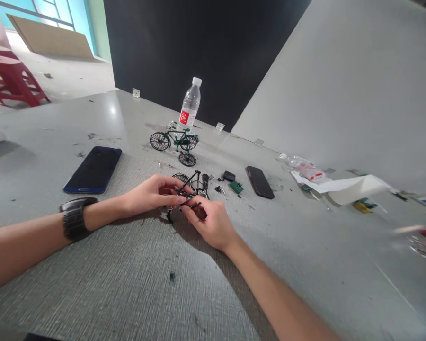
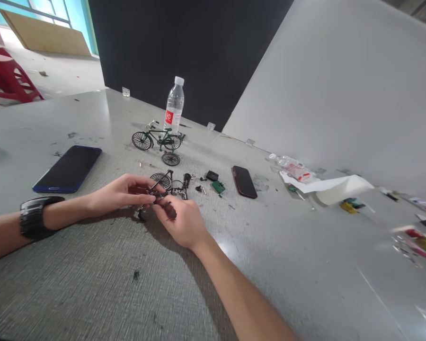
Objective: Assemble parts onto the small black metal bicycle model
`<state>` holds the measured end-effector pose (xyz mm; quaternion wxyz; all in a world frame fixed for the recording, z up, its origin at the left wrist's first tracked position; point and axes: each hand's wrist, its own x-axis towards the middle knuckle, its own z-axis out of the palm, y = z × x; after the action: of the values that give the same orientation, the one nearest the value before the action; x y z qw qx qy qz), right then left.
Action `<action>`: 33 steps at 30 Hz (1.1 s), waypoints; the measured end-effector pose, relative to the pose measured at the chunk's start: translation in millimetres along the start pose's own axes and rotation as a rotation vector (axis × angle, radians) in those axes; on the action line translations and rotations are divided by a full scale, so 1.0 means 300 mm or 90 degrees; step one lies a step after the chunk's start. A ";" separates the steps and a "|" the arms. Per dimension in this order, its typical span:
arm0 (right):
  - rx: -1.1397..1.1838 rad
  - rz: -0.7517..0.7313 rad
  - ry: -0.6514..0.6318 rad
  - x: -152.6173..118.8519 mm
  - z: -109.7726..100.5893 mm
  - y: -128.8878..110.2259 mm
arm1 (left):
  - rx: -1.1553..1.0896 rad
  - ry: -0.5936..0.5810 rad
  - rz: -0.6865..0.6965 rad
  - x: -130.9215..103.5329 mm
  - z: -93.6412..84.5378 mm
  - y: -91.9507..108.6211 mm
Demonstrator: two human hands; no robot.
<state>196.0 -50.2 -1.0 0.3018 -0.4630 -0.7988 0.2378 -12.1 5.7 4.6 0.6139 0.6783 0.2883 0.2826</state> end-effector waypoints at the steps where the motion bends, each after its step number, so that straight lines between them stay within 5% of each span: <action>1: 0.003 0.003 -0.003 0.000 -0.001 -0.001 | -0.004 0.002 0.000 0.001 -0.001 -0.001; 33: -0.049 -0.001 -0.013 0.001 -0.001 -0.010 | 0.067 -0.047 0.003 -0.003 -0.011 0.001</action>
<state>194.3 -51.2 1.4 0.2760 -0.4710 -0.8108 0.2111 -15.2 7.2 5.2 0.5871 0.7203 0.2784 0.2428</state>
